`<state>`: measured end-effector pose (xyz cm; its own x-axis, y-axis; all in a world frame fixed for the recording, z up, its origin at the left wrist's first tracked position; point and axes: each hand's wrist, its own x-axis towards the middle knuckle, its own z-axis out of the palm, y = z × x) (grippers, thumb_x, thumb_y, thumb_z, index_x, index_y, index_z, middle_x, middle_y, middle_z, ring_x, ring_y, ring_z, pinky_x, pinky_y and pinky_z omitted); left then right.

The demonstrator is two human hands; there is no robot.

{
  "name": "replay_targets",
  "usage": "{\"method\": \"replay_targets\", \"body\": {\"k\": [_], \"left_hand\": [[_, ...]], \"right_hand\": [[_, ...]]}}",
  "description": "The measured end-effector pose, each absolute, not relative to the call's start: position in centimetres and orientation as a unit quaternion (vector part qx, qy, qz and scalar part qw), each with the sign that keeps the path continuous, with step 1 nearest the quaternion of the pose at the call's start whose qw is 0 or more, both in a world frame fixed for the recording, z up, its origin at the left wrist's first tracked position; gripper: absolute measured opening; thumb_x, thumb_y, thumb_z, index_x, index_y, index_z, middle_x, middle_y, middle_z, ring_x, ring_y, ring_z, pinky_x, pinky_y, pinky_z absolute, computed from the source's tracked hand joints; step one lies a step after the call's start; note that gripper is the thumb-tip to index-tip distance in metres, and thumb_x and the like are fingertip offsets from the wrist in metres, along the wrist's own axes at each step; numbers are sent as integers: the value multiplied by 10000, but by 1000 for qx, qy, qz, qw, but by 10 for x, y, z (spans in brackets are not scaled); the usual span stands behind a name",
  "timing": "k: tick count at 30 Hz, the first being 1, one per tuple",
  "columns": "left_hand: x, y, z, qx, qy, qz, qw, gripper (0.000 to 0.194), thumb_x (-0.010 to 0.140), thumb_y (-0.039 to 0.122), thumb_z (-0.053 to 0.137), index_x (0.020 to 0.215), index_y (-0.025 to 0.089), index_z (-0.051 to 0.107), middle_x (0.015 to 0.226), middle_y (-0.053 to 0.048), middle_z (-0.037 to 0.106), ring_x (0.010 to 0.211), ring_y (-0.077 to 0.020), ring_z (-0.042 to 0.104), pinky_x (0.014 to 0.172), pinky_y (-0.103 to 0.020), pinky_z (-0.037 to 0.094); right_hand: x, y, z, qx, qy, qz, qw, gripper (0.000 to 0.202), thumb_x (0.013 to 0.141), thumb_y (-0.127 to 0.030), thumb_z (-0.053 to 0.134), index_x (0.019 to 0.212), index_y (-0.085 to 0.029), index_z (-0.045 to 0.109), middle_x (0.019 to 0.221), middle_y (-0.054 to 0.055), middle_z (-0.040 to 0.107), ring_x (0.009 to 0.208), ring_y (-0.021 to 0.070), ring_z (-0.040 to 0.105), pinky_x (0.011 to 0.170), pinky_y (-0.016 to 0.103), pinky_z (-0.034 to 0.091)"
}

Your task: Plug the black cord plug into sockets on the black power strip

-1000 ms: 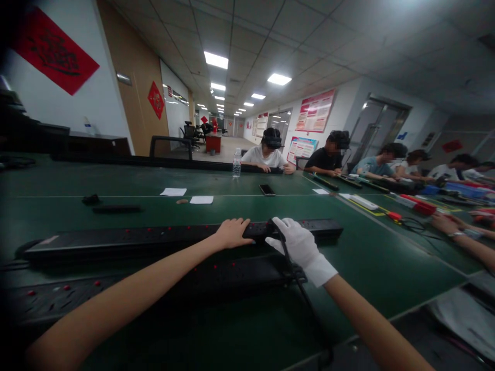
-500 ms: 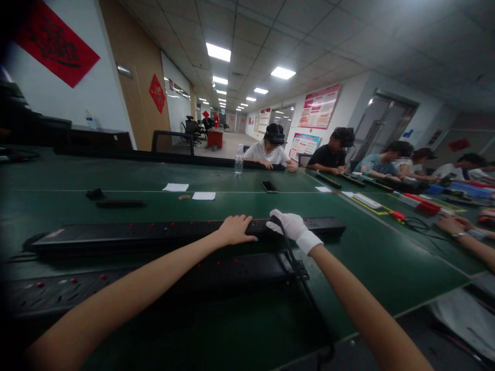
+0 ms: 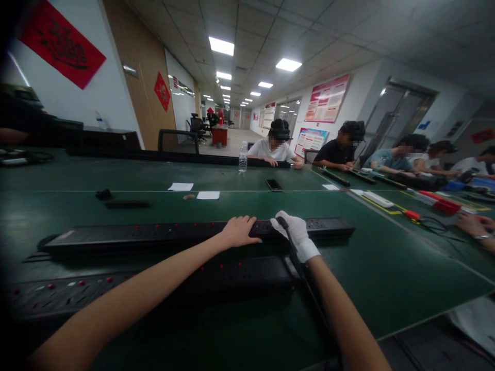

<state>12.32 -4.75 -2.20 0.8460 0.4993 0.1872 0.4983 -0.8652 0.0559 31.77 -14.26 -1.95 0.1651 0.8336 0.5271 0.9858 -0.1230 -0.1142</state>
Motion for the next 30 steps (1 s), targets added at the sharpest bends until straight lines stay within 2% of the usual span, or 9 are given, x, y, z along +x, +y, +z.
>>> {"method": "replay_targets", "body": {"k": [30], "left_hand": [[125, -47, -19, 963, 262, 69, -4, 773, 676, 724, 394, 1239, 197, 345, 1120, -116, 517, 993, -286, 514, 822, -389, 380]], "right_hand": [[314, -143, -17, -726, -630, -145, 233, 351, 795, -536, 374, 786, -249, 575, 617, -22, 563, 582, 126, 503, 543, 227, 296]]}}
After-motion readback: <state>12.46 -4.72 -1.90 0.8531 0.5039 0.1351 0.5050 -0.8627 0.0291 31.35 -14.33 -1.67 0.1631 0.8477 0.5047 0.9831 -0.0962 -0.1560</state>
